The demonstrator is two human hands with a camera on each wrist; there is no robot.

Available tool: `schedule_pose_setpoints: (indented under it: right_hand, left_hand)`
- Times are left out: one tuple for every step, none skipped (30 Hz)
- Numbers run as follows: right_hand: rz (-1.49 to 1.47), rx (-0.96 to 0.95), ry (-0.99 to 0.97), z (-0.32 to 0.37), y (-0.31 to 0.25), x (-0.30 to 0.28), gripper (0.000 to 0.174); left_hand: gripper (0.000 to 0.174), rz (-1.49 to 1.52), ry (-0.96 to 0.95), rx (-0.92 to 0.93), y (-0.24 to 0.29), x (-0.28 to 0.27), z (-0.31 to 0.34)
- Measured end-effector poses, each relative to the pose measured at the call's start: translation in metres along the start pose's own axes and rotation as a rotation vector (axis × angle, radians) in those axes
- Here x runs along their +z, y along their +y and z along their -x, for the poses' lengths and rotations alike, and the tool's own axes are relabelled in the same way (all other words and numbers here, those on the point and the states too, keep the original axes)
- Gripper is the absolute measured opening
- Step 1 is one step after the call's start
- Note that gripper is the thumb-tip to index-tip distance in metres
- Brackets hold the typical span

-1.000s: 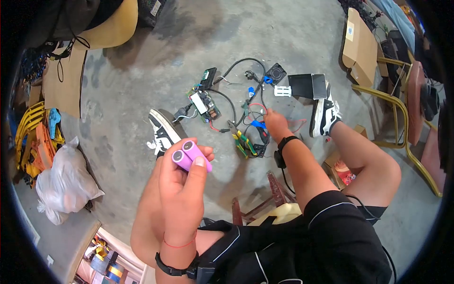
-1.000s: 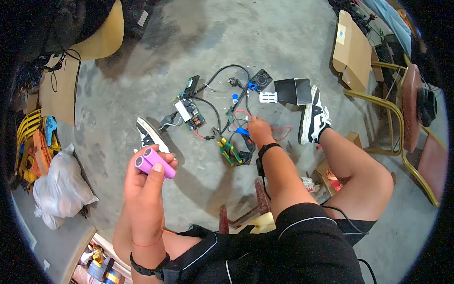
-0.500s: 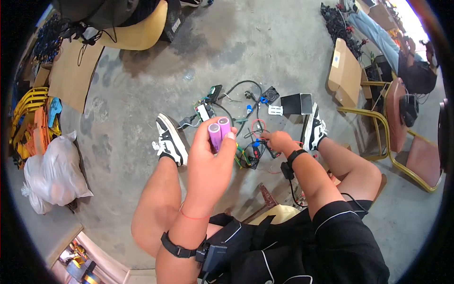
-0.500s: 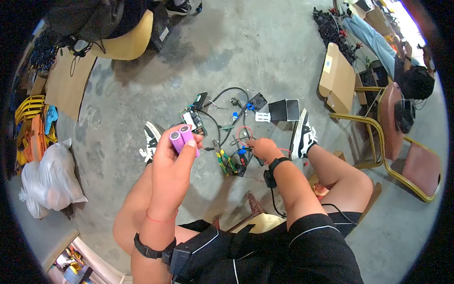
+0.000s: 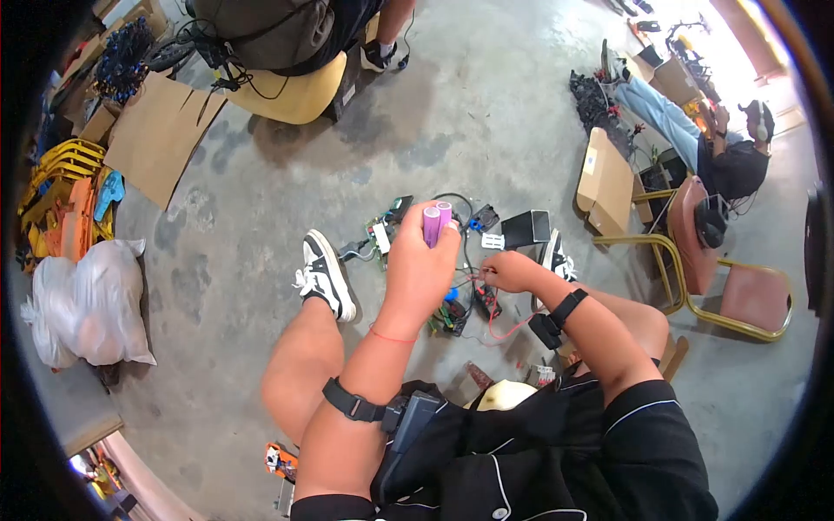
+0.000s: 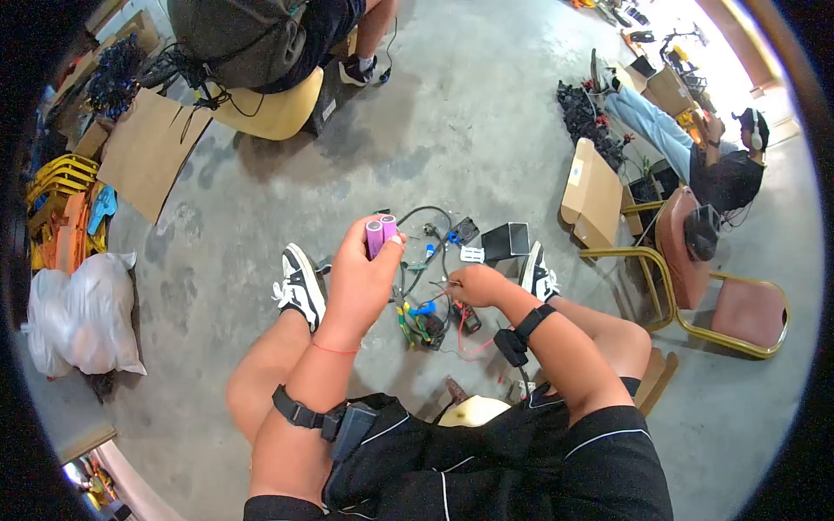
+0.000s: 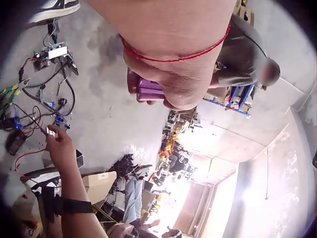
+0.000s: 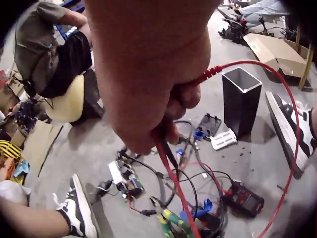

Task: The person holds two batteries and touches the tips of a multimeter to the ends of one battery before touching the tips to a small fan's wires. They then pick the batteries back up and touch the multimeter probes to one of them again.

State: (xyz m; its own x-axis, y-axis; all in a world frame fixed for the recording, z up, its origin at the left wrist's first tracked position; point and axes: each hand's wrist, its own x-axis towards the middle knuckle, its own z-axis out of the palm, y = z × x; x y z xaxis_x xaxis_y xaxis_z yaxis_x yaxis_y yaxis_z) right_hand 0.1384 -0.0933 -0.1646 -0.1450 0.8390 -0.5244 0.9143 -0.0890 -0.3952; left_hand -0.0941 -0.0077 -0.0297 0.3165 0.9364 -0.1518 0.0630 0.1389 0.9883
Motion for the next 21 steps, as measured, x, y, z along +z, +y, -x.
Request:
schedule_pose_setpoints:
  right_hand:
    - [-0.055,0.027,-0.028,0.006,-0.003,-0.006,0.034]
    - [-0.109,0.054,-0.057,0.013,-0.010,-0.016,0.039]
    - [-0.213,0.075,-0.078,0.022,-0.023,-0.030,0.039]
    - [-0.207,0.075,-0.073,0.029,-0.028,-0.036,0.039]
    - [-0.289,0.035,-0.036,0.036,-0.030,-0.039,0.036]
    - [-0.371,-0.005,0.000,0.041,-0.031,-0.041,0.033]
    - [-0.367,-0.007,0.004,0.043,-0.031,-0.041,0.033]
    - [-0.353,0.040,0.091,0.044,-0.030,-0.042,0.029]
    - [-0.338,0.089,0.179,0.047,-0.029,-0.042,0.026]
    - [-0.336,0.092,0.186,0.050,-0.030,-0.042,0.026]
    - [-0.294,0.074,0.177,0.053,-0.033,-0.042,0.023]
    - [-0.253,0.056,0.167,0.056,-0.035,-0.041,0.020]
    - [-0.205,-0.009,0.213,0.058,-0.029,-0.034,0.022]
    - [-0.202,-0.008,0.215,0.061,-0.034,-0.032,0.022]
    - [-0.184,0.075,0.331,0.063,-0.041,-0.030,0.025]
    - [-0.165,0.158,0.449,0.064,-0.047,-0.029,0.028]
    - [-0.302,0.208,0.529,0.062,-0.046,-0.024,0.034]
    - [-0.302,0.210,0.532,0.057,-0.036,-0.012,0.034]
    - [-0.366,0.248,0.622,0.050,-0.024,0.003,0.032]
    - [-0.433,0.285,0.711,0.047,-0.025,0.005,0.029]
    - [-0.438,0.282,0.711,0.047,-0.023,0.005,0.029]
  left_hand:
    - [0.026,0.004,-0.014,0.003,-0.003,0.002,0.000]
    - [0.027,0.008,-0.028,0.005,-0.003,0.004,0.001]
    - [0.027,-0.048,-0.008,0.001,0.006,0.004,0.004]
    - [0.027,-0.045,-0.006,0.007,0.005,0.005,0.005]
    - [0.027,-0.041,-0.001,0.015,0.003,0.006,0.005]
    - [0.028,-0.038,0.005,0.022,0.001,0.006,0.005]
    - [0.028,-0.037,0.006,0.027,0.000,0.005,0.006]
    - [0.028,-0.065,0.007,0.029,0.001,0.005,0.006]
    - [0.028,-0.093,0.005,0.031,0.002,0.006,0.007]
    - [0.028,-0.091,0.001,0.037,0.001,0.006,0.007]
    - [0.028,-0.104,-0.001,0.054,-0.002,0.007,0.006]
    - [0.028,-0.118,-0.002,0.070,-0.004,0.007,0.006]
    - [0.028,-0.116,-0.004,0.073,-0.005,0.007,0.006]
    - [0.028,-0.110,0.001,0.080,-0.006,0.008,0.007]
    - [0.028,-0.105,0.004,0.087,-0.006,0.009,0.008]
    - [0.028,-0.103,-0.001,0.093,-0.006,0.010,0.008]
    - [0.028,-0.113,-0.013,0.087,-0.005,0.010,0.009]
    - [0.028,-0.125,-0.023,0.078,-0.005,0.010,0.009]
    - [0.028,-0.127,-0.024,0.079,-0.004,0.011,0.010]
    - [0.028,-0.111,-0.025,0.091,-0.003,0.012,0.010]
    - [0.028,-0.098,-0.026,0.102,-0.003,0.011,0.011]
